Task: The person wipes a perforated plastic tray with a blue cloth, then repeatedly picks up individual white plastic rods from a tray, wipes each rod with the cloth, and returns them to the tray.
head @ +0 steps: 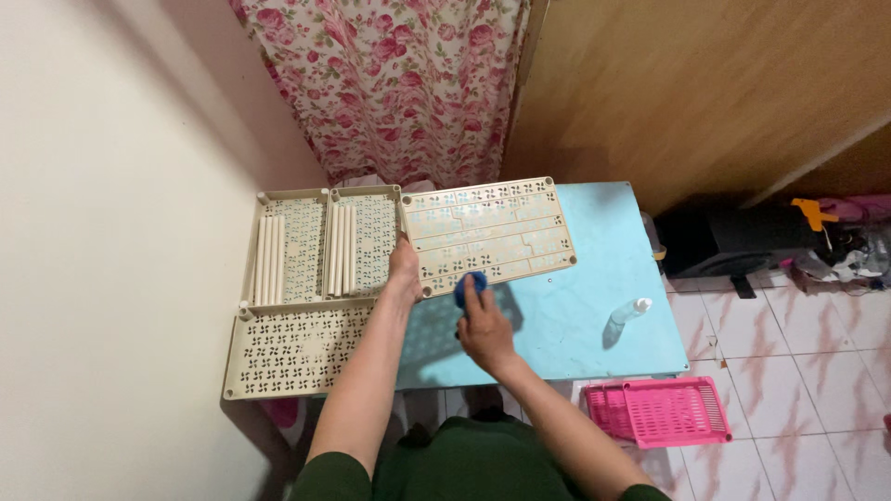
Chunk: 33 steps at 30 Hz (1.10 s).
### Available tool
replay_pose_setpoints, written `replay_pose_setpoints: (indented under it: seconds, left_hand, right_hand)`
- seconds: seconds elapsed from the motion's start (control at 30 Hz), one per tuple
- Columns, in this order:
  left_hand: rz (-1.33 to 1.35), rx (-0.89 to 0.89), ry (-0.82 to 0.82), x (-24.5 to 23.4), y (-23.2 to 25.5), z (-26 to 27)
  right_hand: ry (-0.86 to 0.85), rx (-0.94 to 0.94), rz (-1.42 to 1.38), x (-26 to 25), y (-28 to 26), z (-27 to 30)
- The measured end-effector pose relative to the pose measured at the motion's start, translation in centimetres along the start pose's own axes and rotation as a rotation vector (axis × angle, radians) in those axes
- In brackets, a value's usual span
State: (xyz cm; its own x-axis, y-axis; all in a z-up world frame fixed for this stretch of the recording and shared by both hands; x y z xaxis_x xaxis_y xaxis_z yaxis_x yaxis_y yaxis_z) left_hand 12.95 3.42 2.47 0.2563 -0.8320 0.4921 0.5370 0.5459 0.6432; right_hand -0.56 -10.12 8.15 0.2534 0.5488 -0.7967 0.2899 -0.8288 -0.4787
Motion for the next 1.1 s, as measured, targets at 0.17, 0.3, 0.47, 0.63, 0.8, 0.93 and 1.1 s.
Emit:
replay_pose_setpoints:
  seconds: [0.17,0.3,0.47,0.63,0.8,0.93,1.1]
  left_hand:
    - [0.069,-0.023,-0.051,0.3,-1.7,-1.8]
    - [0.089,-0.034,-0.150,0.5,-2.1,-1.9]
    - [0.073,-0.022,-0.172,0.2,-2.2,-1.2]
    - [0.024,-0.145,-0.110,-0.2,-3.1,1.1]
    - [0.047,-0.178,-0.221,1.8,-4.2,4.3]
    - [0.061,-0.171,-0.198,1.5,-4.4,3.5]
    - [0.082,-0.015,-0.153,-1.0,-4.0,-0.2]
  right_hand:
    - [0.046,-0.199,-0.069,-1.1,-6.6,-0.7]
    - [0.017,-0.271,0.055,-3.0,-7.5,-2.5]
    - [-0.152,-0.291,0.123,-2.7,-7.9,-4.7]
    - [-0.180,-0.259,0.146,-2.9,-7.7,-7.8]
    - [-0.074,-0.242,0.199,-3.9,-6.9,-12.1]
    - [-0.067,-0.238,0.159,-3.9,-7.1,-12.1]
    - [-0.173,-0.274,0.182,-3.6,-7.0,-8.6]
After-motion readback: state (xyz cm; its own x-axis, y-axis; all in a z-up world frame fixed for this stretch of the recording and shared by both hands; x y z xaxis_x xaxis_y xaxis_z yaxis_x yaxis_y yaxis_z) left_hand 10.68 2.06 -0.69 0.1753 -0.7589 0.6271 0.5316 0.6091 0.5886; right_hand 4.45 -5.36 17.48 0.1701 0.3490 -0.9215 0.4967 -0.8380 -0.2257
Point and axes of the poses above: each hand's wrist, its own z-axis away from the middle knuckle, its own x-axis out of the palm, y = z × x, the point moved 10 cm from there along -z, towards the middle knuckle, and after that the axes turned 3 degrees about -x, right-handed, at the moved point
